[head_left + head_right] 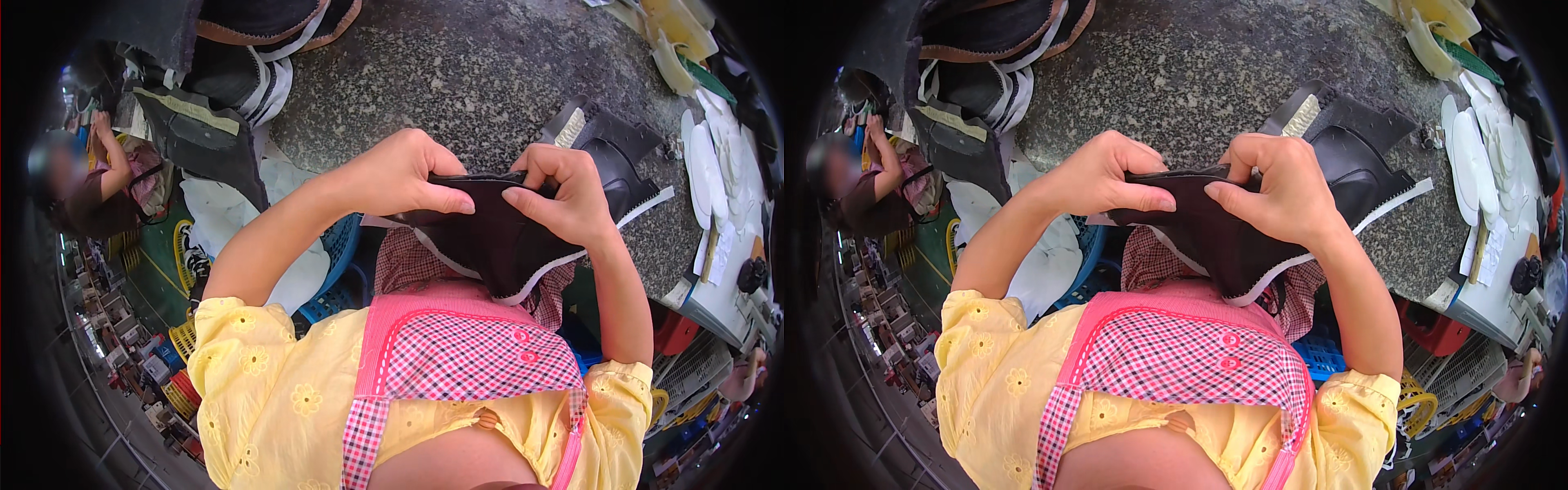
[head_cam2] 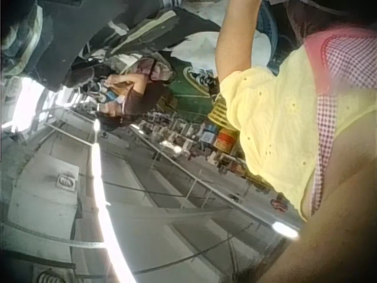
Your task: Assembling shoe components by hand, including lining and outer leather parts.
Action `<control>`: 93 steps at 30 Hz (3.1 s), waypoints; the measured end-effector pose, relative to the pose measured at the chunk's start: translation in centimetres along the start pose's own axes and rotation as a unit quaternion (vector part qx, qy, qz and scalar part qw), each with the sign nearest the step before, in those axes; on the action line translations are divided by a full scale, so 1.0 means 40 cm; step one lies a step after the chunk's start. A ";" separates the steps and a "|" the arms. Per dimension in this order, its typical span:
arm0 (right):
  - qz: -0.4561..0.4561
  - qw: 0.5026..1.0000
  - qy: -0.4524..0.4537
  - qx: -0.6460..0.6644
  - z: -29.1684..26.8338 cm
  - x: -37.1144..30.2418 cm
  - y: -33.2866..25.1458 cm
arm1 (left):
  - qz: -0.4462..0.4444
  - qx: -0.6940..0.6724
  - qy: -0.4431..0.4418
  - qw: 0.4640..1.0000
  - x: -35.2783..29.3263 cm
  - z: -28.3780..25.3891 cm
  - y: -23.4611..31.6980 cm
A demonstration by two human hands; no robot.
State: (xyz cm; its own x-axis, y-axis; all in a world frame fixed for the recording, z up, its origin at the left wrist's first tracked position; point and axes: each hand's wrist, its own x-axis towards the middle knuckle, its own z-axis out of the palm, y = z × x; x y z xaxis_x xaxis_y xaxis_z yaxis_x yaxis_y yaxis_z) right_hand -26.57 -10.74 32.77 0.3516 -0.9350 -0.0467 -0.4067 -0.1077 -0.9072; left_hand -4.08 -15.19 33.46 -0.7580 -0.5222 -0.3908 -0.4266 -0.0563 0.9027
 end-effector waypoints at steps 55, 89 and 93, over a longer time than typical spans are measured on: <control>-0.106 0.926 0.311 -0.185 -0.092 -0.142 0.053 | 0.052 0.113 -0.034 0.992 0.072 0.004 -0.005; -0.107 0.953 0.046 0.280 -0.054 -0.204 0.029 | 0.096 0.093 -0.290 0.948 0.174 -0.070 0.002; 0.084 0.918 0.065 0.382 -0.139 -0.108 0.236 | -0.007 0.105 -0.306 0.946 0.210 -0.076 -0.030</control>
State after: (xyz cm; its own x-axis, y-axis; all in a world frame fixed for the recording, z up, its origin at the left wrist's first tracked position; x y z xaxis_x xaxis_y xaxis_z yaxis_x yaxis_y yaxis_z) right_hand -36.60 -9.61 26.72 0.2140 -0.9545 -0.2076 0.2823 0.2639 -0.9223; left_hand -8.46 -22.08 29.64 -0.8675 0.0713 -0.4923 -0.4792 0.1451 0.8656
